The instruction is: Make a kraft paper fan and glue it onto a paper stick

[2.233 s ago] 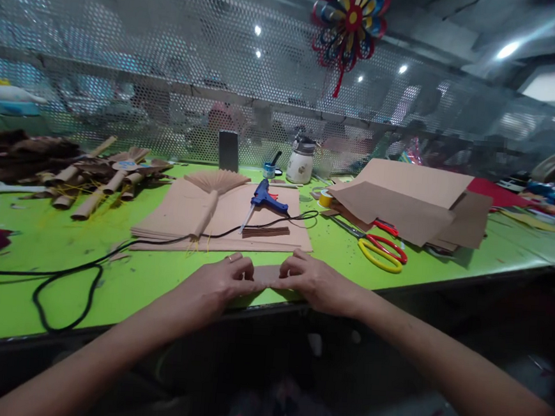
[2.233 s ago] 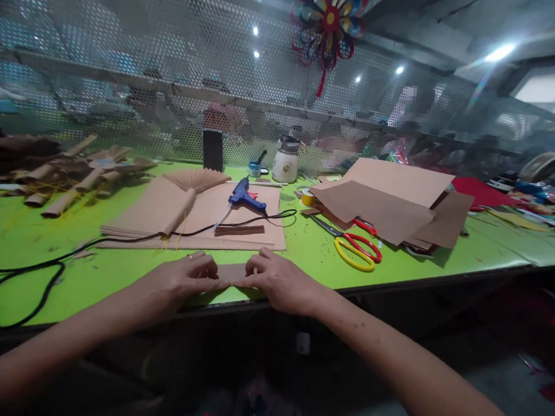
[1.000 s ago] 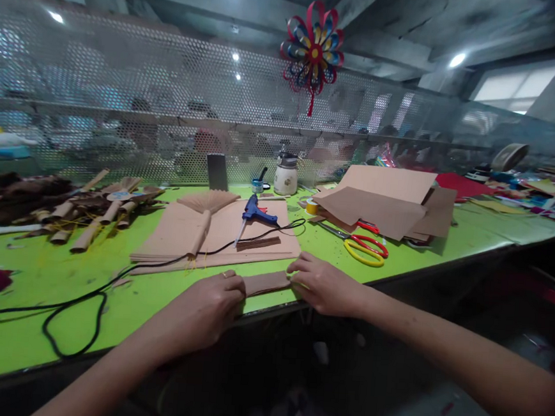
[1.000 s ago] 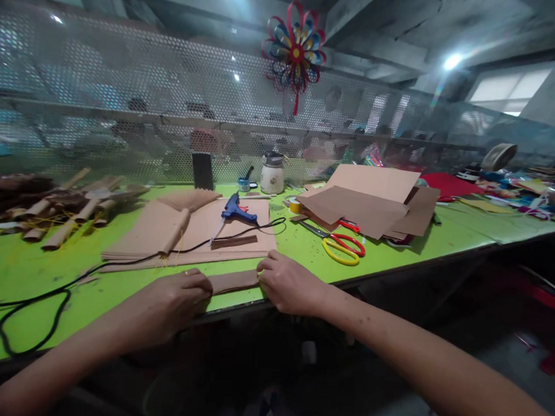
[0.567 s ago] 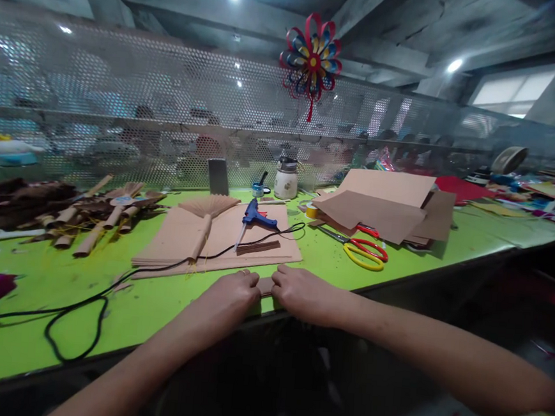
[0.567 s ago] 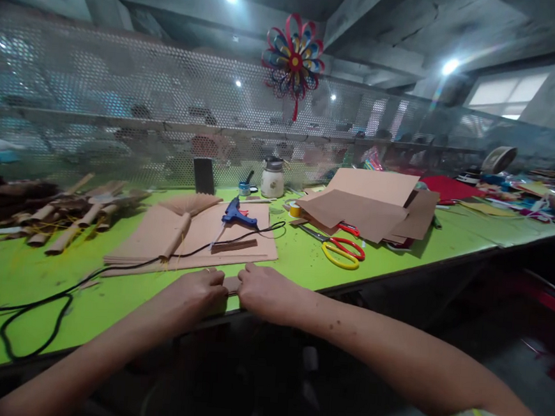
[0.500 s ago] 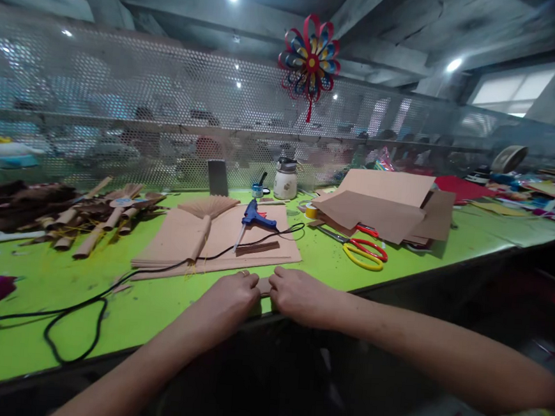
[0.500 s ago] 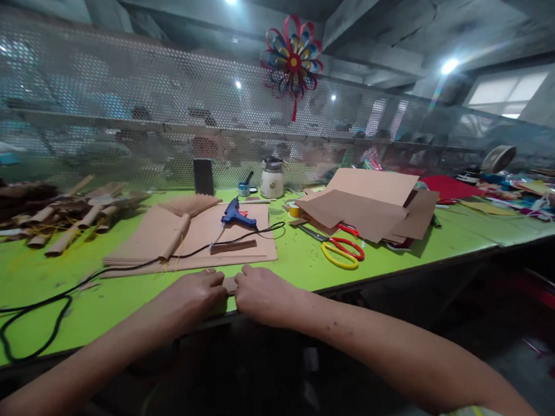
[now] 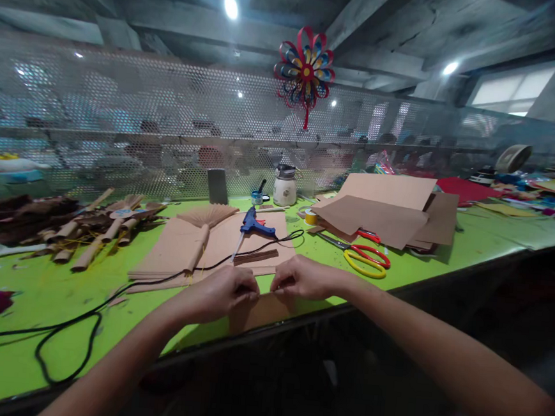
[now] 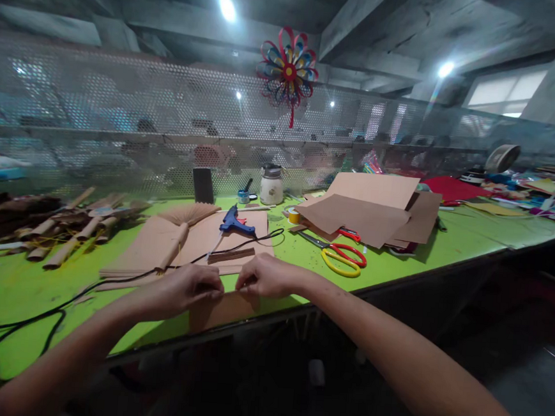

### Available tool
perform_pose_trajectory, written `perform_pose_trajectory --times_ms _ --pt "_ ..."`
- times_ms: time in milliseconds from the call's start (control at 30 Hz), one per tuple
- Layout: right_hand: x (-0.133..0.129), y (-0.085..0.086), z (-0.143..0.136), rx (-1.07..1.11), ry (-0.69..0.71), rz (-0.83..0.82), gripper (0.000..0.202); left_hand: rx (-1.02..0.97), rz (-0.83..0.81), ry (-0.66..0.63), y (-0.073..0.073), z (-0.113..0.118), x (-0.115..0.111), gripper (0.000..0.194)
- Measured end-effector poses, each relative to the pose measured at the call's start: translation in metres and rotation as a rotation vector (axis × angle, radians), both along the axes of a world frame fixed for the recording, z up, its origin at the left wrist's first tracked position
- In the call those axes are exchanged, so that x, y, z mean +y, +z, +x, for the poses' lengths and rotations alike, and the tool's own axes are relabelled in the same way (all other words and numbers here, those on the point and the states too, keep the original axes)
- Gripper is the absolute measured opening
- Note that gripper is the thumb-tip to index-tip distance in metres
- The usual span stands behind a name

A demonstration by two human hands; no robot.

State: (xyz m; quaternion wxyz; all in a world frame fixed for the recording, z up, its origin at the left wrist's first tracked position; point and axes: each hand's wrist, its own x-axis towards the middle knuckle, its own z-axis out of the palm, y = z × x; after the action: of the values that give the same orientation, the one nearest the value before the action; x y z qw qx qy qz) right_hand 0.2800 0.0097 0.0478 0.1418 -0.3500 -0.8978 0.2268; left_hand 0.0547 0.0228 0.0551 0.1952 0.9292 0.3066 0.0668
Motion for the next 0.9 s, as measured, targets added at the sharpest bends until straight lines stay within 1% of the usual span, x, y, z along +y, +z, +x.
perform_pose_trajectory --times_ms 67,133,167,233,400,600,733,833,900 --pt "0.011 -0.016 -0.003 -0.022 0.0 -0.027 0.024 -0.007 -0.018 0.007 -0.016 0.003 0.011 0.022" --pt "0.02 -0.028 -0.006 -0.015 0.03 0.005 0.021 -0.014 -0.016 0.016 -0.03 0.004 0.018 0.023" --pt "0.023 -0.031 -0.007 -0.011 0.047 0.031 0.018 -0.022 -0.012 0.018 -0.035 0.003 0.019 0.023" --pt "0.025 -0.034 -0.009 -0.012 0.073 0.07 0.015 -0.038 -0.004 0.025 -0.04 0.001 0.018 0.024" --pt "0.019 -0.029 -0.011 -0.074 0.074 0.119 0.018 -0.091 0.014 0.076 -0.039 0.002 0.007 0.022" --pt "0.008 -0.021 -0.02 -0.236 0.073 0.29 0.019 -0.176 0.055 0.057 -0.042 0.009 0.001 0.022" --pt "0.007 -0.021 -0.02 -0.24 0.1 0.291 0.019 -0.207 0.071 0.014 -0.045 0.007 0.0 0.018" --pt "0.006 -0.019 -0.016 -0.252 0.121 0.277 0.017 -0.174 0.119 -0.029 -0.045 0.003 -0.003 0.019" --pt "0.004 -0.016 -0.014 -0.28 0.129 0.251 0.018 -0.139 0.127 -0.035 -0.043 0.001 -0.006 0.019"
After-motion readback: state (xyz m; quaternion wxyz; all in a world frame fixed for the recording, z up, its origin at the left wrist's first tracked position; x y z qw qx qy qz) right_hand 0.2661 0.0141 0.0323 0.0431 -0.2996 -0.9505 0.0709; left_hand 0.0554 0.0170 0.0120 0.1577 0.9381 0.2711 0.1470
